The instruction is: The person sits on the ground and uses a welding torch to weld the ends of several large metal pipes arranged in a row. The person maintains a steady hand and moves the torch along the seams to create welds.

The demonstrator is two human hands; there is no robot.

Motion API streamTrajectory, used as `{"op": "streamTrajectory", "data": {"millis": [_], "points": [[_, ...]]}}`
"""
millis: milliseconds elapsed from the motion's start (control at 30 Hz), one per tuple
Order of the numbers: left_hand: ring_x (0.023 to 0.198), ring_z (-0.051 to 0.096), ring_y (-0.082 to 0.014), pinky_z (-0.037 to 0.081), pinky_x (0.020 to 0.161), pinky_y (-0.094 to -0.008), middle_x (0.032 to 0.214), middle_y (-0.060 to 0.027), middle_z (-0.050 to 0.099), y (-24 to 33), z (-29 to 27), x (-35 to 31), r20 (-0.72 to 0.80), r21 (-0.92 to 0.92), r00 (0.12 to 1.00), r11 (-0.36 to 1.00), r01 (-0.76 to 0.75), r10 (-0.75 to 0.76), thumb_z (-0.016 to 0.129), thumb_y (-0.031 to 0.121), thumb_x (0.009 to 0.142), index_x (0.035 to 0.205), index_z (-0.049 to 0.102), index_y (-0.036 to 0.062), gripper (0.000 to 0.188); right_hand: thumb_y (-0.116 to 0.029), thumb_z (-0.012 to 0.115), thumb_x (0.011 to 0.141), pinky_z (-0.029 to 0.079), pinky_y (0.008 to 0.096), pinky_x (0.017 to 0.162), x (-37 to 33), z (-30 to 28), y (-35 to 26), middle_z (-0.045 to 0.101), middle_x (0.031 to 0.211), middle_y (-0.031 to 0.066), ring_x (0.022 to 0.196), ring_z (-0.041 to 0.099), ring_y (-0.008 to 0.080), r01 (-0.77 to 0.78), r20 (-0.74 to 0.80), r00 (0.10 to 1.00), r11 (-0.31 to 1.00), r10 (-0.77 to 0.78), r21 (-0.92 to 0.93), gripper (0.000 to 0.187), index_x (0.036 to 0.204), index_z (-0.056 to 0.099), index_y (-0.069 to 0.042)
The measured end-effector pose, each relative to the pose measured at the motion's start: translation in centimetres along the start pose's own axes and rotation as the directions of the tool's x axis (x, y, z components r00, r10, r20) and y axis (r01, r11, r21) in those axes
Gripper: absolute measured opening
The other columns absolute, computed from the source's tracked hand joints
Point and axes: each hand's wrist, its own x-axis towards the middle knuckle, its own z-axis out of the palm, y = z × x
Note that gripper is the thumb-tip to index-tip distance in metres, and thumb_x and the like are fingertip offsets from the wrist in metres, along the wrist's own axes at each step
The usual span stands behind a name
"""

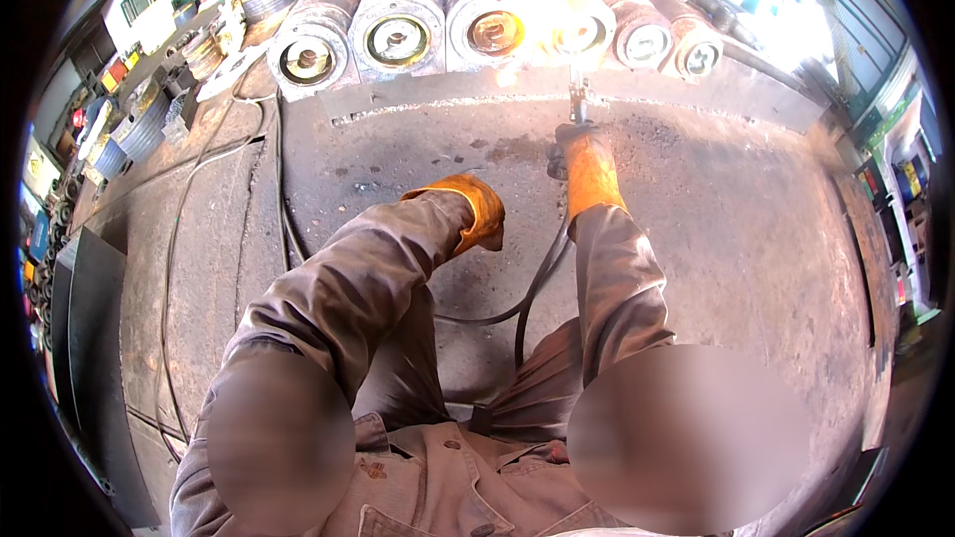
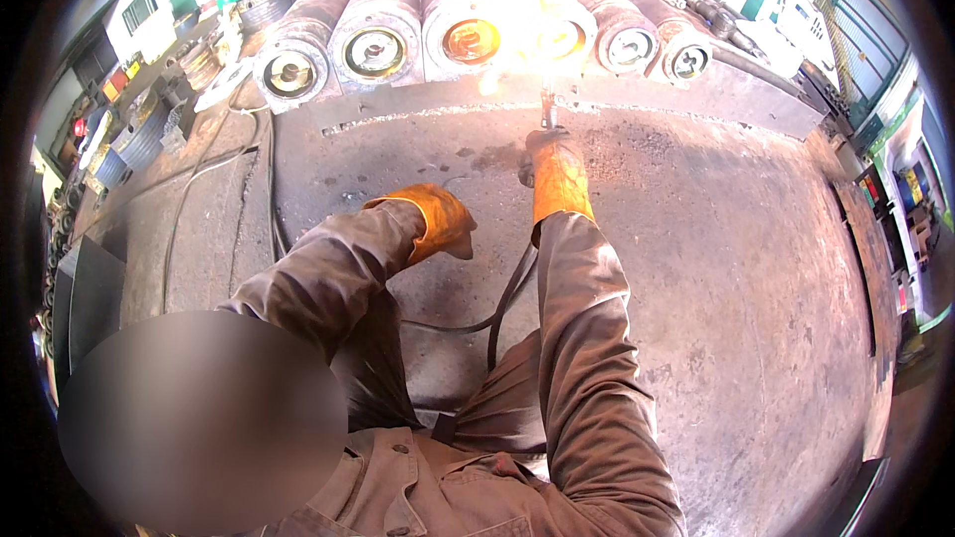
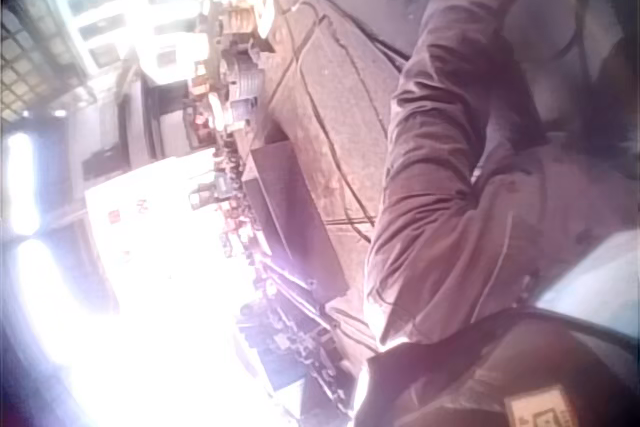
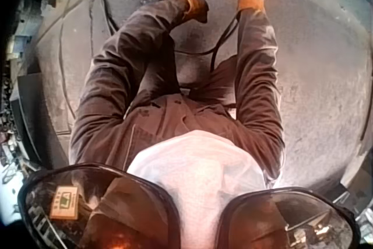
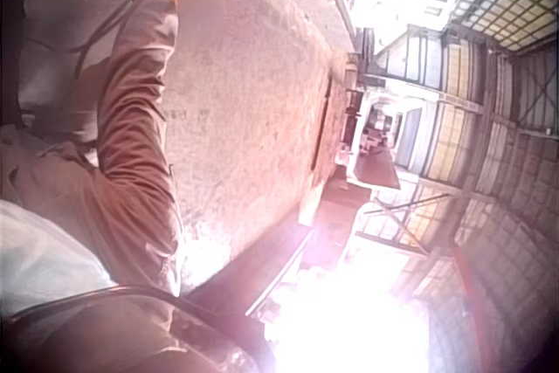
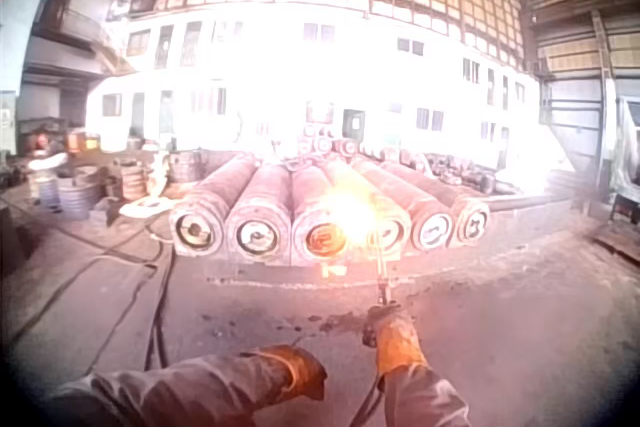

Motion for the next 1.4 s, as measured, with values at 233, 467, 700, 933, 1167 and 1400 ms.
{"op": "streamTrajectory", "data": {"millis": [233,467,700,933,1167,1400], "points": [[0.154,0.068,-0.0383,0.053,0.128,-0.0540,0.167,-0.0104,0.071,0.0,-1.0,-0.6,0.103,0.011,0.995,1.000,-0.001,0.000,0.077,0.051,0.105,0.164,0.073,0.0232,0.065,-0.043,0.075,0.106,0.049,0.0423,0.073,0.3,0.3,0.1,0.074,0.085,0.0072,0.073,0.065,0.0205,-0.028,-0.013,1.000,1.000,0.028,-0.011,0.041,0.108,0.079,-0.001],[0.163,0.063,-0.0369,0.051,0.135,-0.0525,0.179,-0.0067,0.066,0.3,-1.9,-1.6,0.127,0.028,0.992,1.000,0.005,-0.008,0.077,0.055,0.108,0.174,0.068,0.0282,0.071,-0.044,0.076,0.105,0.047,0.0414,0.073,-1.2,0.1,-0.4,0.072,0.084,0.0053,0.074,0.064,0.0195,0.007,-0.020,1.000,0.999,-0.006,0.033,0.043,0.106,0.079,-0.002],[0.164,0.063,-0.0368,0.050,0.136,-0.0519,0.179,-0.0069,0.066,0.4,-2.0,-2.1,0.148,0.023,0.989,1.000,0.009,-0.012,0.077,0.053,0.109,0.175,0.068,0.0276,0.071,-0.030,0.070,0.108,0.048,0.0402,0.065,0.7,1.0,-0.1,0.073,0.083,0.0066,0.067,0.064,0.0194,-0.042,-0.012,0.999,0.999,0.042,0.026,0.031,0.115,0.077,0.000],[0.164,0.063,-0.0371,0.049,0.137,-0.0520,0.180,-0.0073,0.065,0.6,-2.0,-1.7,0.156,0.045,0.988,0.999,-0.001,-0.006,0.076,0.054,0.109,0.175,0.067,0.0274,0.072,-0.029,0.066,0.113,0.049,0.0399,0.059,1.4,0.8,-0.7,0.073,0.080,0.0059,0.064,0.067,0.0197,-0.062,0.011,0.998,0.994,0.064,-0.092,0.030,0.122,0.076,-0.003],[0.163,0.063,-0.0381,0.050,0.136,-0.0531,0.179,-0.0076,0.066,0.6,-1.6,-1.0,0.156,0.071,0.988,0.997,-0.007,-0.004,0.075,0.054,0.108,0.175,0.067,0.0274,0.073,-0.027,0.060,0.120,0.052,0.0408,0.053,6.1,1.9,0.5,0.073,0.075,0.0048,0.060,0.071,0.0209,-0.197,-0.018,0.980,0.977,0.196,-0.082,0.029,0.113,0.079,-0.005],[0.161,0.065,-0.0382,0.052,0.135,-0.0514,0.176,-0.0080,0.069,0.1,-1.6,-1.5,0.129,0.037,0.991,0.999,-0.037,0.032,0.076,0.054,0.107,0.173,0.069,0.0272,0.071,-0.027,0.062,0.117,0.053,0.0423,0.055,7.9,2.3,2.6,0.075,0.076,0.0073,0.061,0.073,0.0221,-0.079,-0.010,0.997,0.991,0.078,-0.108,0.032,0.109,0.081,-0.003]]}}
